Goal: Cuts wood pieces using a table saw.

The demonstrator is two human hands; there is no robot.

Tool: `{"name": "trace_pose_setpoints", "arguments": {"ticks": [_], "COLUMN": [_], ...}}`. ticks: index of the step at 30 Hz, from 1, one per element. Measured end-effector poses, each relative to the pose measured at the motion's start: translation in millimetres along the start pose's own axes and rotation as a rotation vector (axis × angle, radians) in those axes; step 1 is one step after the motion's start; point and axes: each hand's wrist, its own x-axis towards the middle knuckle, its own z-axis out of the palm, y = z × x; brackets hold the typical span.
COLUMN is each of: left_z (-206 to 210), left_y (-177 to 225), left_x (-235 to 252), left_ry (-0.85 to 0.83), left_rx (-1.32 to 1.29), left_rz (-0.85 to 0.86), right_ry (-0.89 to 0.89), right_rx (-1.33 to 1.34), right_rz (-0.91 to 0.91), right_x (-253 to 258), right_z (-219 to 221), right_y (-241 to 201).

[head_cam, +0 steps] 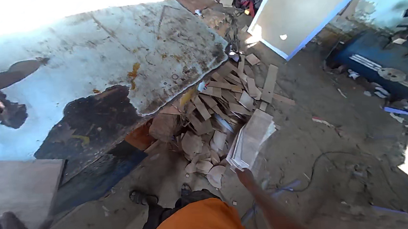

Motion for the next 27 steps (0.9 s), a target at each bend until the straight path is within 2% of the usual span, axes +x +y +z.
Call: {"name": "trace_pose_setpoints", "arguments": {"ticks": [1, 2, 3, 6, 10, 14, 18, 23, 27], "left_z": [18, -5, -21, -40, -42, -39, -35, -33, -31], "left_y": [-15, -3, 9, 28, 21, 18, 20, 31, 39], "left_x": [3, 1, 3, 6, 20, 45, 72, 106, 130], "left_ry": [0.265, 0.062, -0.064, -0.102, -0.148, -0.184, -0.199, -0.196, -0.207], "left_rx": [-0.086, -0.124, -0.2, -0.293, -0.239, -0.266, -0.285, -0.336, -0.345], "left_rz": [0.194, 0.154, 0.095, 0.034, 0.0, 0.114, 0.221, 0.263, 0.261], "right_ry": [-0.079, -0.131, -0.169, -0.332, -0.483, -0.38, -0.235, -0.108, 0.001], "right_rx": [-0.019, 0.009, 0.066, 0.271, 0.391, 0.308, 0.021, -0.207, -0.245], "right_rz": [-0.083, -0.154, -0.211, -0.377, -0.705, -1.109, -1.427, -1.597, -1.577], "right_x": [-4, -5, -7, -41, -117, -184, -228, -259, -259], "right_z": [19, 39, 55, 78, 85, 103, 144, 209, 224], "right_y": [-18, -35, -53, -126, -239, -338, -411, -461, -492]}}
